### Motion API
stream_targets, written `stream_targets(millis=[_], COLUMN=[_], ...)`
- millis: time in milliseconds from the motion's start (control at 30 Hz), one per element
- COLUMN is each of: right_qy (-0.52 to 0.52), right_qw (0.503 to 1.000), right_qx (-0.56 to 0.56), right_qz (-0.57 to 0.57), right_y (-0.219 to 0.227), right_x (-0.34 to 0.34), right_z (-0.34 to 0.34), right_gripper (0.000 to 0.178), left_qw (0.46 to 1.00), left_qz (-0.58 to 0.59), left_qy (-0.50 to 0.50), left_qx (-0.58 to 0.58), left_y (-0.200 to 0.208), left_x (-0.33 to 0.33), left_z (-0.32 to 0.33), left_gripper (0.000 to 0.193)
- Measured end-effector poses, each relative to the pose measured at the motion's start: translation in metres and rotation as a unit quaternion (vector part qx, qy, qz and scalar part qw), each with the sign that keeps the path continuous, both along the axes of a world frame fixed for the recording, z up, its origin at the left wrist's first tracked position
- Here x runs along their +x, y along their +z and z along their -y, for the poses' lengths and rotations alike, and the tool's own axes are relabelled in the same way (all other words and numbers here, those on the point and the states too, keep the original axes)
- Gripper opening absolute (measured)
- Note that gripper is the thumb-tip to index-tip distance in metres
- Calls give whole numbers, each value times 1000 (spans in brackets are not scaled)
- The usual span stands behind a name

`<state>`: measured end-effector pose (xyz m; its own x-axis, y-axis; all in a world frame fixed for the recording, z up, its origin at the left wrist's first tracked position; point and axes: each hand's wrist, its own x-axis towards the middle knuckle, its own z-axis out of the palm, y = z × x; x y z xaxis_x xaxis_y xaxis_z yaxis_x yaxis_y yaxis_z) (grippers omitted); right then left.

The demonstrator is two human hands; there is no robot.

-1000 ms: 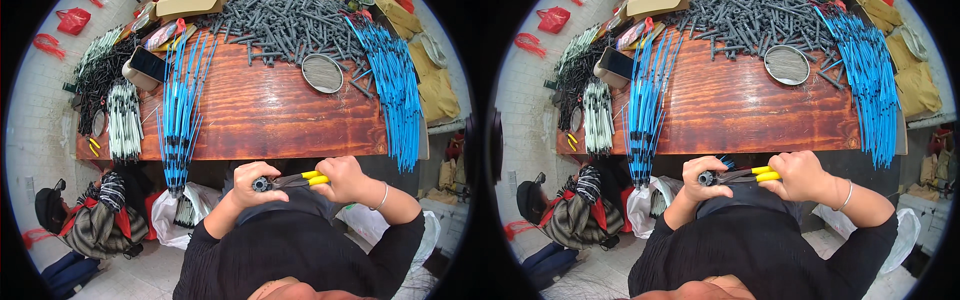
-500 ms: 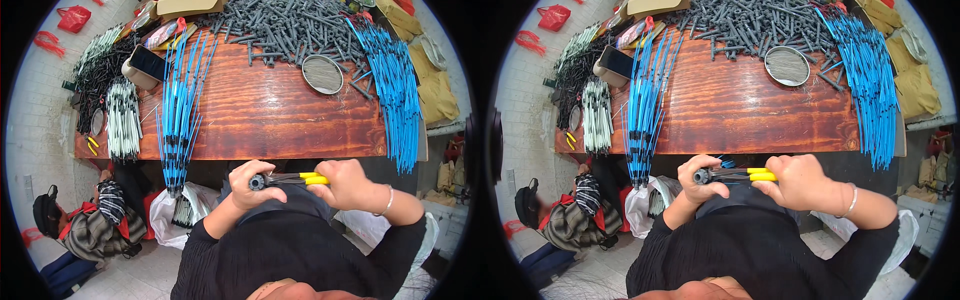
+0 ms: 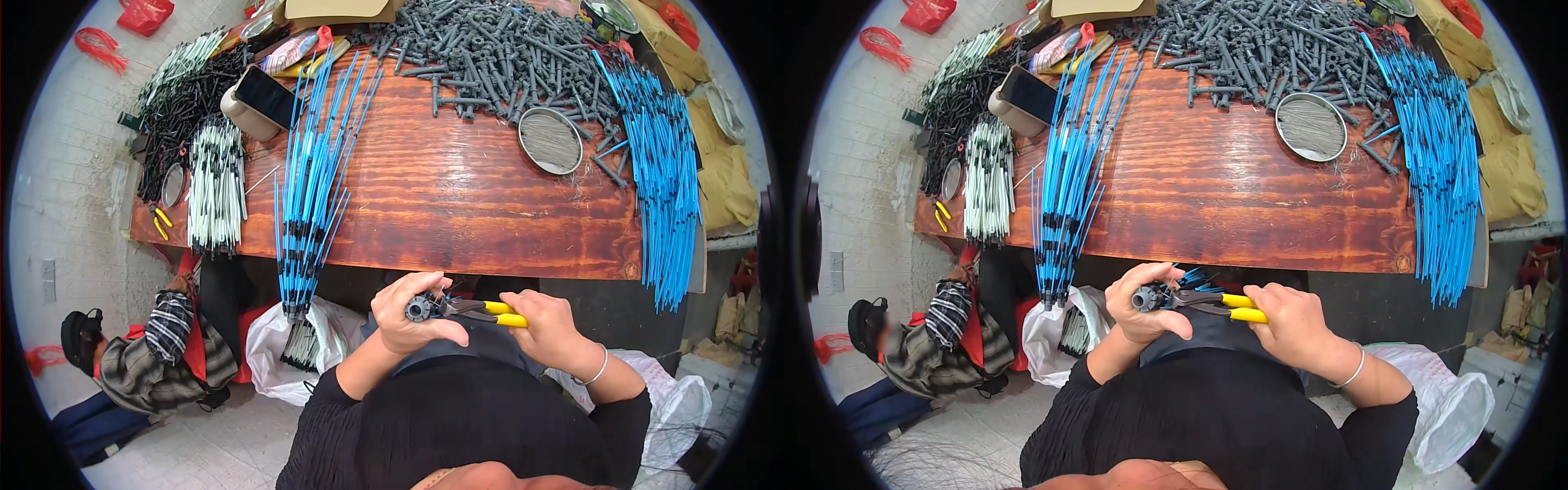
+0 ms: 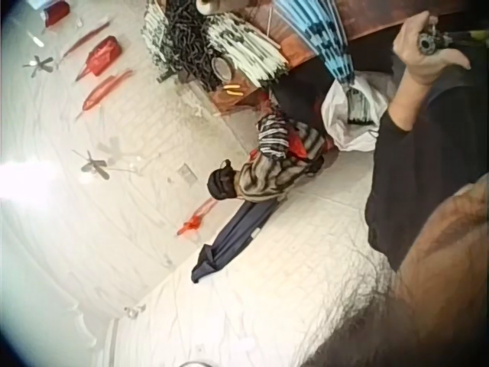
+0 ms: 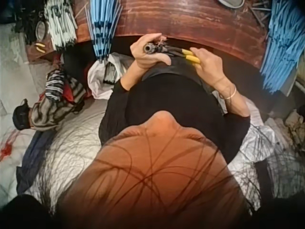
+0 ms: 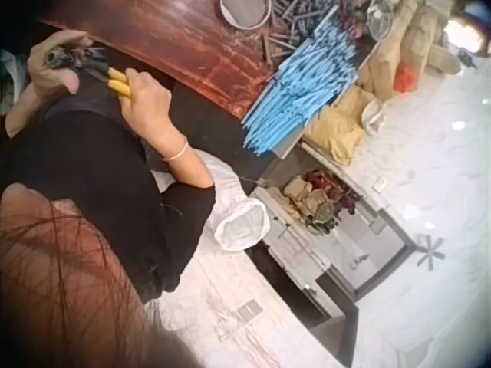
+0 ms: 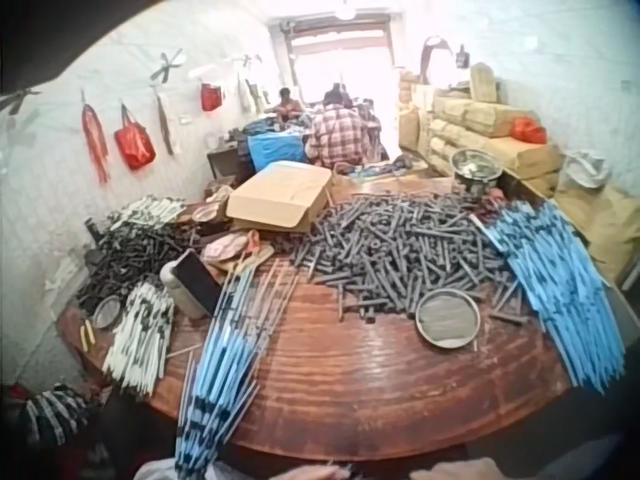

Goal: Assembling bundles of blue wires into circular connector hubs and securing them using crimping pliers.

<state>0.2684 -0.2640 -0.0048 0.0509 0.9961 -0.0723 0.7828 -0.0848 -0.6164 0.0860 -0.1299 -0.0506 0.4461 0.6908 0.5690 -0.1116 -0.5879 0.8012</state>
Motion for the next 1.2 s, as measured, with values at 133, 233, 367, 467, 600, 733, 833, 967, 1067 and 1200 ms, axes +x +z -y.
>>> stream_targets(millis=[133,233,367,467,600,733,833,967,1067,1200], right_qy=[3,16,47,89,117,142,119,80,56,32], right_qw=[1000,1000,998,992,986,986,993,993,994,989], right_qx=[-9,5,-4,2,-25,-30,16,38,59,120], right_qz=[16,17,-27,-91,-118,-82,2,73,79,78], right_y=[1,-1,-10,-16,-14,-9,4,8,1,-8], right_x=[5,12,20,28,36,38,35,33,27,18], right_z=[0,0,-4,-11,-19,-23,-17,-19,-19,-19], right_gripper=[31,27,26,27,29,28,27,28,28,27], left_qw=[1000,995,984,979,975,977,983,988,991,994], left_qz=[-10,-9,12,24,28,25,23,20,6,0], left_qy=[-16,-101,-177,-201,-219,-210,-182,-153,-134,-106], left_qx=[10,15,4,-4,-5,-6,-1,14,9,5], left_y=[2,3,1,2,5,5,4,3,5,3], left_x=[-1,-6,-8,-10,-8,-8,-6,-4,-3,-3], left_z=[0,-10,-16,-18,-20,-20,-19,-18,-16,-14], left_gripper=[79,82,86,87,87,85,82,80,79,80])
